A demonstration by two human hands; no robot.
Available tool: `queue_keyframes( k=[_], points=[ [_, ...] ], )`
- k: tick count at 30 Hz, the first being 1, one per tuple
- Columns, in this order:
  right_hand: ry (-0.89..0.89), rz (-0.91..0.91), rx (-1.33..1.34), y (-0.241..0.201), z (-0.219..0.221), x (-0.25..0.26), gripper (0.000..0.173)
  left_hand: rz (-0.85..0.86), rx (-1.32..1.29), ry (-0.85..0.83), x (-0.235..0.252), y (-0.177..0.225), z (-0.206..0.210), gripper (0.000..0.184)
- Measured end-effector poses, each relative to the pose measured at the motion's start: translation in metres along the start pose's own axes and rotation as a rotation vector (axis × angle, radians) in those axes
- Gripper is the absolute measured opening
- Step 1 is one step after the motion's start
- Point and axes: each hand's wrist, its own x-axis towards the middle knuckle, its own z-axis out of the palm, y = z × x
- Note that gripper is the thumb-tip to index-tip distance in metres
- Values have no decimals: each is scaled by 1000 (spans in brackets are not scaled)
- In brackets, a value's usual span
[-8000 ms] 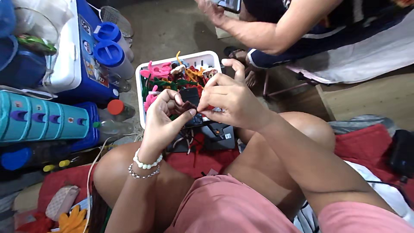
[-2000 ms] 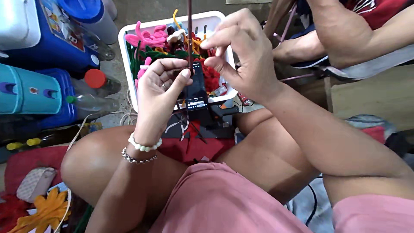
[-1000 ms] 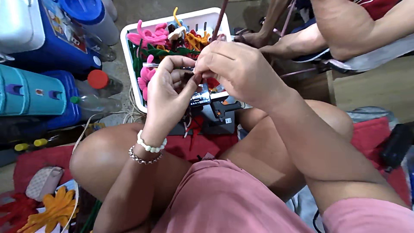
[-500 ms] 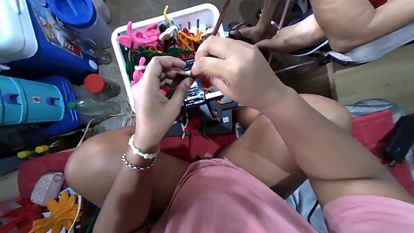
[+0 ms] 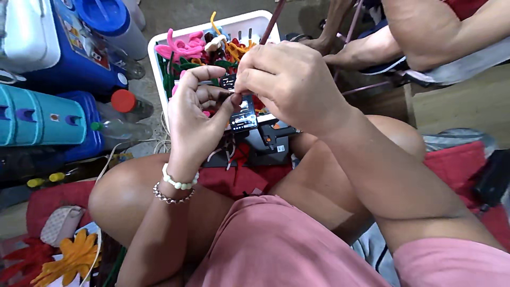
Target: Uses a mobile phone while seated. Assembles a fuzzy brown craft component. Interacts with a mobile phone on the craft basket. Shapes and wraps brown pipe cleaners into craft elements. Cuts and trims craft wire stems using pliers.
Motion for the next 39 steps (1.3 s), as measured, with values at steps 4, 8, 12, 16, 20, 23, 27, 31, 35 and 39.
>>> queue_keyframes(
  k=[4,8,12,16,20,23,27,31,35,39],
  points=[
    [-8,1,26,1,-2,-5,21,8,16,-40,-1,3,-1,48],
    [-7,-1,31,3,-3,-6,20,18,20,-34,-1,3,0,47],
    [-12,-14,38,3,-2,-6,17,-9,23,-19,0,4,0,46],
    [-9,-25,23,3,-3,-10,17,-24,17,-28,0,4,-1,47],
    [-31,-28,49,4,-4,-15,20,-5,72,-49,0,4,2,43],
    [-42,-41,43,4,-2,-15,22,-9,89,-68,0,3,4,41],
    [-51,-43,40,6,-1,-15,23,-4,93,-66,1,3,4,39],
    [-55,-34,27,7,0,-15,23,24,75,-91,1,3,1,37],
    [-60,-30,21,6,0,-16,24,31,91,-111,2,3,0,39],
    [-49,-20,25,7,0,-18,24,-60,16,-103,0,5,1,40]
  ],
)
